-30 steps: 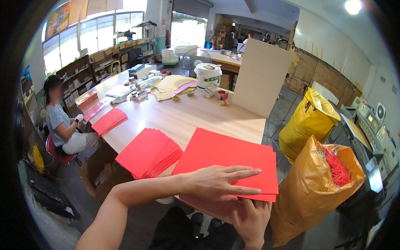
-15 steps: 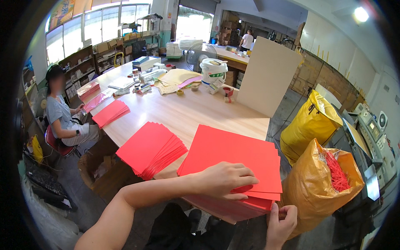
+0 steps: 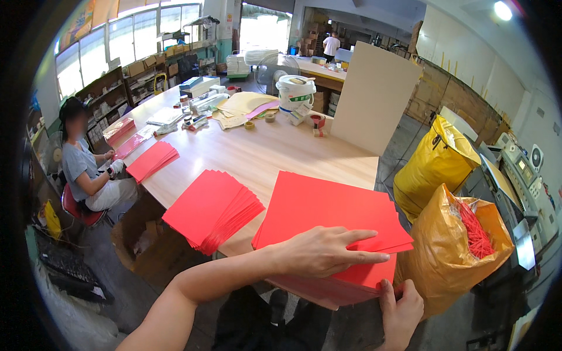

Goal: The person counts red paper sheets by hand from a large stack and places the smaller groups onto a separate pile on the table.

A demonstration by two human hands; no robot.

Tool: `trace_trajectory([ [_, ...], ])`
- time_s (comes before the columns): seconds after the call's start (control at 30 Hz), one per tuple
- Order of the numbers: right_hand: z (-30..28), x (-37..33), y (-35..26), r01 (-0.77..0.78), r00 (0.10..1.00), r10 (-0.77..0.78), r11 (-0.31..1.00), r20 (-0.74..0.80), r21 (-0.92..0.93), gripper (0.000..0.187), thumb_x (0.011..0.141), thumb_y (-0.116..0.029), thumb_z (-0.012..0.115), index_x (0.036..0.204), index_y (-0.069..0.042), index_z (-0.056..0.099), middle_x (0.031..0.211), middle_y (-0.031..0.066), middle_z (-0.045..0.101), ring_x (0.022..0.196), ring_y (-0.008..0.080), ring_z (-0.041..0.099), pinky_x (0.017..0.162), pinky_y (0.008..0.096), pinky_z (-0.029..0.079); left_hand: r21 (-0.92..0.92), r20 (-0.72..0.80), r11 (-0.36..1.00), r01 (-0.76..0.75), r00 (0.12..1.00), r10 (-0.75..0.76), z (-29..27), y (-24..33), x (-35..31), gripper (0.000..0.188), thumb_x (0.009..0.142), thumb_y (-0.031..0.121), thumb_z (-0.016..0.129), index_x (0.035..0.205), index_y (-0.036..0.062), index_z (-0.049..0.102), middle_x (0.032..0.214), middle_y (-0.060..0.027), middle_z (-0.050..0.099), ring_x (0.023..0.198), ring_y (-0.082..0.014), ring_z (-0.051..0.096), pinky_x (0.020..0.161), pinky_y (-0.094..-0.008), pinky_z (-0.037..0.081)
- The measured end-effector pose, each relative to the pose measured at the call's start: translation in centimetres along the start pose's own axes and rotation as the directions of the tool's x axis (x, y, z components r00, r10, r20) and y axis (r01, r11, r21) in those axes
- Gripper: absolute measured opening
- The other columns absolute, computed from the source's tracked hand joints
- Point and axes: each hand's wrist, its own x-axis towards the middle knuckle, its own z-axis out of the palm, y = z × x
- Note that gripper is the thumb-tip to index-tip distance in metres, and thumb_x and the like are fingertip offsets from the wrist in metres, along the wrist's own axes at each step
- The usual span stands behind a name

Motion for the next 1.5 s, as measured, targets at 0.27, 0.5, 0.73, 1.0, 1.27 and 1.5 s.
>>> trace_trajectory([
  [0.27, -0.8, 1.5, -2.7, 0.069, 0.995, -0.045, 0.951, -0.086, 0.302, 0.049, 0.104, -0.028, 0.079, 0.078, 0.001, 0.049, 0.062, 0.0120, 0.048, 0.058, 0.0226, 0.045, 0.058, 0.0435, 0.039, -0.085, -0.065, 0.996, 0.001, 0.998, -0.007, 0.4, -0.5, -0.4, 0.041, 0.102, 0.019, 0.068, 0.142, 0.0296, 0.069, 0.160, -0.0200, 0.055, 0.107, -0.0374, 0.073, 0.083, -0.0462, 0.063],
  [0.5, 2.6, 2.6, -3.4, 0.013, 0.997, 0.062, 0.406, -0.041, 0.914, 0.041, 0.112, -0.016, 0.066, 0.079, -0.011, 0.042, 0.070, -0.0047, 0.040, 0.064, 0.0039, 0.039, 0.056, 0.0269, 0.035, -0.173, -0.085, 0.985, 0.015, 0.996, -0.030, 0.1, -0.4, -0.1, 0.033, 0.101, 0.019, 0.069, 0.133, 0.0258, 0.072, 0.156, -0.0198, 0.058, 0.113, -0.0377, 0.072, 0.092, -0.0479, 0.061],
  [0.73, 2.7, 3.1, -3.4, 0.035, 0.999, -0.010, 0.479, -0.035, 0.877, 0.043, 0.113, -0.021, 0.066, 0.078, -0.013, 0.043, 0.072, -0.0085, 0.040, 0.066, 0.0014, 0.035, 0.057, 0.0239, 0.030, -0.171, -0.111, 0.985, 0.008, 0.993, -0.028, 0.1, -0.4, -0.3, 0.034, 0.096, 0.021, 0.073, 0.130, 0.0232, 0.073, 0.149, -0.0216, 0.062, 0.113, -0.0406, 0.073, 0.098, -0.0491, 0.060],
  [1.0, 1.8, 3.1, -4.6, -0.115, 0.990, 0.115, 0.309, 0.083, 0.944, 0.037, 0.108, -0.021, 0.066, 0.075, -0.012, 0.051, 0.066, -0.0033, 0.050, 0.055, 0.0077, 0.052, 0.053, 0.0264, 0.046, -0.211, -0.096, 0.977, 0.024, 0.994, -0.045, -0.5, -0.2, 0.1, 0.033, 0.097, 0.030, 0.081, 0.129, 0.0236, 0.074, 0.148, -0.0173, 0.064, 0.123, -0.0393, 0.071, 0.102, -0.0486, 0.060],
  [1.27, 1.8, 3.4, -4.1, -0.104, 0.995, 0.012, 0.219, 0.103, 0.970, 0.038, 0.109, -0.018, 0.063, 0.074, -0.013, 0.049, 0.065, -0.0011, 0.052, 0.054, 0.0083, 0.049, 0.051, 0.0264, 0.044, -0.229, -0.059, 0.971, 0.062, 0.995, -0.077, -0.8, -0.1, 0.5, 0.056, 0.079, 0.033, 0.097, 0.130, 0.0215, 0.076, 0.150, -0.0133, 0.065, 0.125, -0.0368, 0.071, 0.101, -0.0477, 0.061],
  [1.5, 1.3, 3.3, -3.9, -0.084, 0.995, -0.017, 0.342, 0.095, 0.936, 0.043, 0.110, -0.026, 0.068, 0.073, -0.010, 0.054, 0.064, -0.0031, 0.053, 0.056, 0.0073, 0.052, 0.053, 0.0256, 0.042, -0.282, -0.033, 0.956, 0.076, 0.996, -0.088, -1.2, -0.3, 0.4, 0.048, 0.088, 0.030, 0.090, 0.133, 0.0228, 0.075, 0.146, -0.0177, 0.066, 0.124, -0.0394, 0.071, 0.101, -0.0479, 0.061],
])
